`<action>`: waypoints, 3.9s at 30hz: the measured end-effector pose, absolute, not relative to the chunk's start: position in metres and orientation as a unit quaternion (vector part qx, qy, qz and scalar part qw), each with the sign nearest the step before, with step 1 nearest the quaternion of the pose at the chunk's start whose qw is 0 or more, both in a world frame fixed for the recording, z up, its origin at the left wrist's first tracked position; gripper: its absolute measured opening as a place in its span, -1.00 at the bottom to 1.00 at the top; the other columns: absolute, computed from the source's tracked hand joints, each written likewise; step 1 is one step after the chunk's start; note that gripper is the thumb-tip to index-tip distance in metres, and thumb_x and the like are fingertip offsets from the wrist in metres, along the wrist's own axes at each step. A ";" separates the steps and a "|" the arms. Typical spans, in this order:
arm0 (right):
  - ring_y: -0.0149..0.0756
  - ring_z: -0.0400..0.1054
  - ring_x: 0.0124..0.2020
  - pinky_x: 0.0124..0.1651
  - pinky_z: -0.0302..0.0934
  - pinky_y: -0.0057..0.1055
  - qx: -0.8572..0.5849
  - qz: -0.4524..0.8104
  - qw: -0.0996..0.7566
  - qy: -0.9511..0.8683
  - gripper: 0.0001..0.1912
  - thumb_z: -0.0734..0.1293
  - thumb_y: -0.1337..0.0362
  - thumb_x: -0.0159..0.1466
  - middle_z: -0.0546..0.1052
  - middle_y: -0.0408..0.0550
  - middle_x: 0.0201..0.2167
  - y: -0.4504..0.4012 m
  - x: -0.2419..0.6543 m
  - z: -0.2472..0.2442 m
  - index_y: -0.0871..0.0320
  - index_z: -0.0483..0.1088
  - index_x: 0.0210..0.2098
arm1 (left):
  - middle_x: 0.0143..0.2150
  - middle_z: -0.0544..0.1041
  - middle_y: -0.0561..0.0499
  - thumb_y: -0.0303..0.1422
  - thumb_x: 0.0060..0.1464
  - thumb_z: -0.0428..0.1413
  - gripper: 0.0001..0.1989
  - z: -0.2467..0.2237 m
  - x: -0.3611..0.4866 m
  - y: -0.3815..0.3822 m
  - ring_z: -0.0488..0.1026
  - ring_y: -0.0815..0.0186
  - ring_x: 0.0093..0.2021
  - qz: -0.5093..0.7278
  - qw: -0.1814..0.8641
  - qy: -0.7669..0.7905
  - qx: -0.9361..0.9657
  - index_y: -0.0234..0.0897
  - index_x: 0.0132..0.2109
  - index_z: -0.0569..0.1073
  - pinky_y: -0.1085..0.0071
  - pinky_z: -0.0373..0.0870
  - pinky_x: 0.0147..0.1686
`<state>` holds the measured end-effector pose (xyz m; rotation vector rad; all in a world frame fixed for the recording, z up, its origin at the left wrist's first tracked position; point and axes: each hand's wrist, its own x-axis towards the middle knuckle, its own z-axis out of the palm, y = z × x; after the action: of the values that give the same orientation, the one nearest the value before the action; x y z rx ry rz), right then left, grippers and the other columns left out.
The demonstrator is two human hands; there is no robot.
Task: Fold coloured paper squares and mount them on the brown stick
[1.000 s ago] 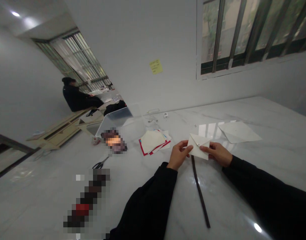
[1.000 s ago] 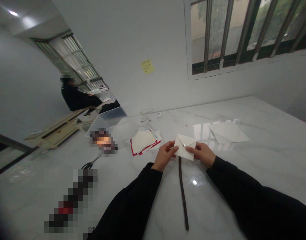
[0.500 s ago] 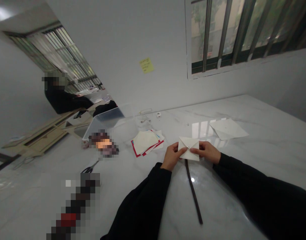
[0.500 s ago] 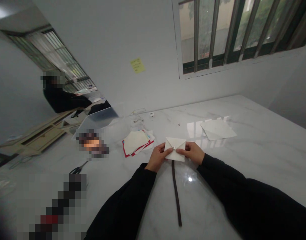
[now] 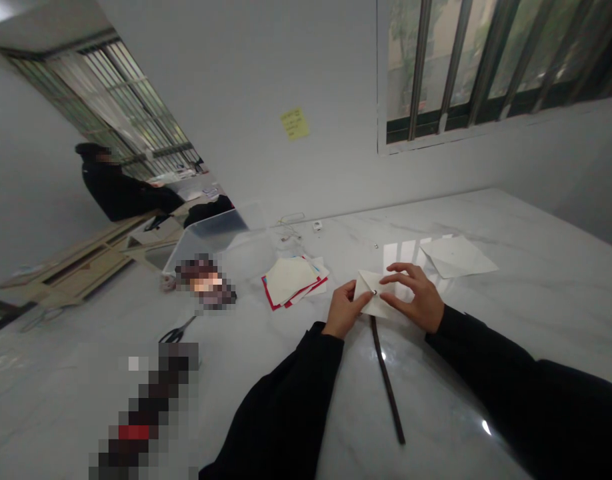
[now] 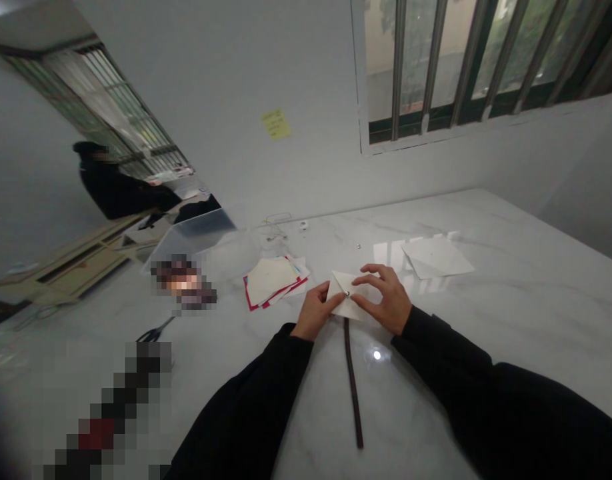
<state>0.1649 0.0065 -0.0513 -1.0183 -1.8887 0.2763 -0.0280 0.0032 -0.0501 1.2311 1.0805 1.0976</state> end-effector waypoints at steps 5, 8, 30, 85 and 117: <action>-0.12 0.30 0.02 0.10 0.22 -0.10 -0.402 0.119 0.453 -0.787 -0.85 0.40 0.20 0.21 0.44 -0.02 -0.03 0.006 0.161 -0.059 0.01 0.53 -0.20 | -0.23 0.60 -0.08 -0.21 -0.02 0.23 -0.61 -0.053 -0.025 0.002 0.49 0.28 -0.34 0.455 0.549 0.456 0.533 -0.36 -0.08 0.54 0.46 0.35 -0.39; -0.11 0.30 0.01 0.10 0.20 -0.09 -0.402 0.120 0.455 -0.785 -0.86 0.39 0.20 0.21 0.45 -0.02 -0.03 0.007 0.162 -0.060 0.00 0.54 -0.22 | -0.25 0.60 -0.07 -0.16 -0.02 0.23 -0.60 -0.053 -0.023 0.001 0.47 0.29 -0.36 0.462 0.545 0.460 0.527 -0.37 -0.11 0.54 0.46 0.33 -0.40; -0.30 0.37 -0.36 -0.26 0.18 -0.38 -0.504 0.097 0.253 -0.820 -0.85 0.25 0.33 0.28 0.50 -0.08 -0.38 0.037 0.181 -0.066 0.12 0.47 -0.34 | -0.54 0.32 0.10 0.03 0.06 0.08 -0.59 -0.062 -0.047 0.024 0.22 0.40 -0.56 0.569 0.442 0.561 0.408 -0.28 -0.31 0.44 0.52 0.04 -0.66; -0.03 0.38 -0.02 -0.14 0.42 -0.11 -0.470 0.226 0.506 -0.687 -0.06 0.40 0.02 0.15 0.22 0.24 0.24 0.026 0.130 -0.085 0.13 -0.08 0.37 | -0.14 0.52 -0.08 -0.42 0.00 0.19 -0.54 -0.070 -0.042 0.015 0.50 0.32 -0.27 0.534 0.373 0.524 0.548 -0.24 0.10 0.39 0.45 0.43 -0.34; -0.06 0.38 0.02 0.04 0.29 -0.09 -0.513 0.199 0.573 -0.607 -0.54 0.31 0.26 0.13 0.48 0.03 -0.01 0.039 0.138 -0.082 0.09 0.25 0.03 | -0.31 0.57 -0.06 -0.17 0.10 0.11 -0.71 -0.076 -0.039 0.023 0.48 0.26 -0.32 0.594 0.401 0.506 0.480 -0.32 -0.20 0.51 0.40 0.40 -0.32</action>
<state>0.1382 0.0386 -0.0816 -1.2038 -1.4238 0.4666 -0.0388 0.0225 -0.0759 1.2136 1.2807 1.5016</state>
